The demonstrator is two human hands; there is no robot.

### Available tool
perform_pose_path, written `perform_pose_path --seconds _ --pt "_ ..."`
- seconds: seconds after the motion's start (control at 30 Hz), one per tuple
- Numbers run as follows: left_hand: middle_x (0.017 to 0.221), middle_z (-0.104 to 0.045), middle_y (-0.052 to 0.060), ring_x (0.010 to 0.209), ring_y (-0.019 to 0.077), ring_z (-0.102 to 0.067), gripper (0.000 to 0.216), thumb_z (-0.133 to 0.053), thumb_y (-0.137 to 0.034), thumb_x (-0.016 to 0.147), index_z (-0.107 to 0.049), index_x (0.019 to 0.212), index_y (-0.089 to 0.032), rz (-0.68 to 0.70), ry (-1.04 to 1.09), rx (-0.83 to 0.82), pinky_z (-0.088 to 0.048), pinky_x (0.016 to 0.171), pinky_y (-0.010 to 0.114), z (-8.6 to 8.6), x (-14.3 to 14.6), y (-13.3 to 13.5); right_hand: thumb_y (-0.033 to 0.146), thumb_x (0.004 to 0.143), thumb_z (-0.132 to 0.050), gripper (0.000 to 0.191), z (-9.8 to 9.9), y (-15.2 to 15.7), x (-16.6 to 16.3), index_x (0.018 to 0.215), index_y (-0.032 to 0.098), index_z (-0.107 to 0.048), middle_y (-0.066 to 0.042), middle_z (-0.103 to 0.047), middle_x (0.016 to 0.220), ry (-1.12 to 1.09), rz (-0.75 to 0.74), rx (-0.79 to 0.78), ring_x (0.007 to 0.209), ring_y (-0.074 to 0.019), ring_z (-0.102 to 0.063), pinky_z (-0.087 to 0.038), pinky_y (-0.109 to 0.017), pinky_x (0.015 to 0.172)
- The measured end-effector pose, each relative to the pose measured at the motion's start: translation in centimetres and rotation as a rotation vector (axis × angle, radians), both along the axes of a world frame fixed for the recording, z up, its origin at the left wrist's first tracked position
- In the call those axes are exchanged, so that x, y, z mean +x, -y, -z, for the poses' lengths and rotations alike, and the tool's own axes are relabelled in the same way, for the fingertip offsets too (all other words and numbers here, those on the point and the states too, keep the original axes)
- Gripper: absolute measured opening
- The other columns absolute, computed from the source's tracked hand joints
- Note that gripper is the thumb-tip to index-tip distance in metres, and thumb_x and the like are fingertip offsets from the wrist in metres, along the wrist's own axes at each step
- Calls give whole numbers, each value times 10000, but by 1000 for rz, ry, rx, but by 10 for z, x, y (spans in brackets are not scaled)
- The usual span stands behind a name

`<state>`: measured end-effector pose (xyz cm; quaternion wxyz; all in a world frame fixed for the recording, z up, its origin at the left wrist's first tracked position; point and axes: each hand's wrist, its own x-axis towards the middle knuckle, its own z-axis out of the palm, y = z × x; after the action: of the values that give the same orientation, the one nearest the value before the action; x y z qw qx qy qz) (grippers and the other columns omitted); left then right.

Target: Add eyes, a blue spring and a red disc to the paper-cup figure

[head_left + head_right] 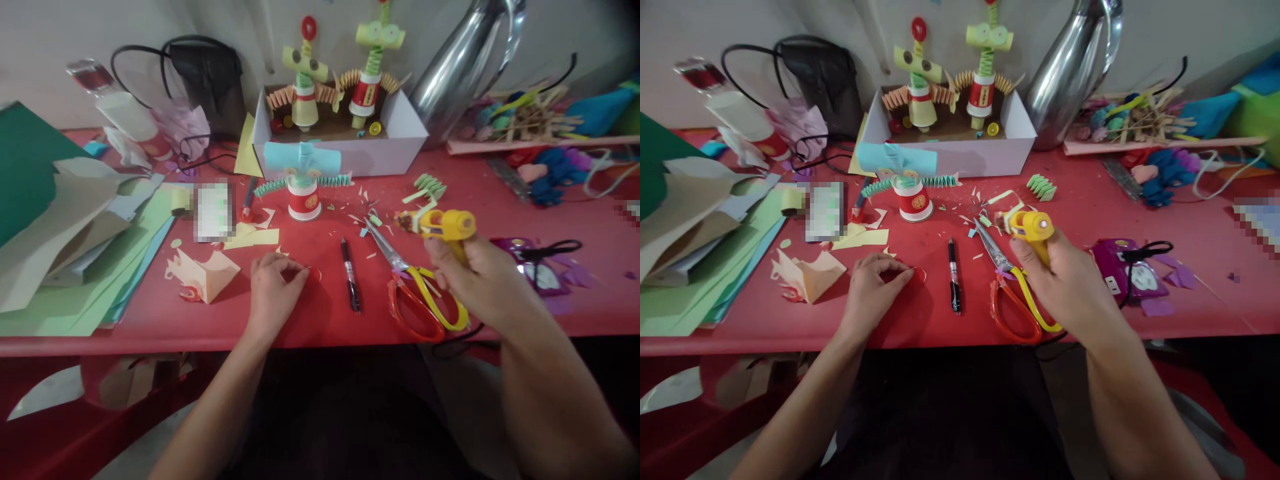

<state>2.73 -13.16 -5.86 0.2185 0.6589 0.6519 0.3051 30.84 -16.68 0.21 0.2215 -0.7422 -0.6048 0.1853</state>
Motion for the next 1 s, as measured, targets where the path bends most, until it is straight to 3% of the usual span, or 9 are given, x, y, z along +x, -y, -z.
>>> perform_pose_path --seconds 0.17,0.37,0.5,0.63,0.7,0.77,0.83,0.9,1.0 --pt "874 -695 42 962 241 -601 77 -721 -259 781 -680 747 -203 26 -5 30 -391 982 449 3 -2 -2 569 962 -410 427 11 -16 22 1046 177 -556 -162 -682 892 351 94 -66 752 -295 -634 -348 -347 611" --pt "1002 -665 65 952 218 -626 172 -560 -296 899 -699 924 -198 -14 207 38 -474 898 391 8 -20 1 448 1002 -383 382 33 -29 29 1124 103 -494 -234 -636 1038 625 12 -110 769 -282 -654 -336 -339 585" --pt "1075 -625 103 1065 284 -566 246 -706 -296 795 -716 1017 -192 65 -21 55 -428 996 461 6 -14 8 414 989 -416 380 45 -30 31 1174 88 -478 -220 -605 1079 670 5 -107 787 -283 -661 -404 -340 606" --pt "1104 -604 121 1135 315 -515 246 -708 -229 786 -703 1030 -197 134 -135 88 -399 1012 486 6 -2 9 334 951 -472 394 48 -26 28 1219 49 -519 -280 -582 1150 665 -20 36 1026 -389 -611 -479 -459 773" --pt "1076 -616 109 1120 310 -522 200 -702 -181 776 -688 974 -199 164 -138 80 -394 1001 481 6 1 6 286 927 -499 385 43 -23 15 1240 66 -542 -295 -535 1268 656 -35 164 1164 -435 -527 -457 -548 871" --pt "1028 -635 89 1059 292 -544 155 -695 -142 765 -656 904 -199 185 -126 76 -395 976 469 6 1 5 247 919 -503 356 36 -20 -10 1243 112 -563 -249 -523 1324 558 -111 290 1221 -415 -488 -420 -582 956" --pt "977 -655 68 980 268 -560 139 -681 -118 767 -621 863 -199 203 -100 77 -397 949 453 4 1 4 236 930 -499 318 30 -20 -43 1230 169 -583 -169 -593 1251 352 -350 342 1200 -338 -520 -402 -529 1031" --pt "940 -669 54 943 257 -563 142 -670 -106 772 -605 856 -200 215 -71 76 -399 930 441 4 1 5 239 924 -535 277 28 -22 -77 1188 202 -610 -114 -640 1196 168 -574 243 1144 -294 -552 -414 -479 1037" --pt "907 -672 49 941 262 -561 166 -660 -84 757 -601 857 -202 213 -38 66 -406 904 433 5 2 7 194 869 -622 152 34 -31 -112 1018 185 -649 -99 -680 1071 42 -634 79 1058 -277 -571 -434 -452 989"
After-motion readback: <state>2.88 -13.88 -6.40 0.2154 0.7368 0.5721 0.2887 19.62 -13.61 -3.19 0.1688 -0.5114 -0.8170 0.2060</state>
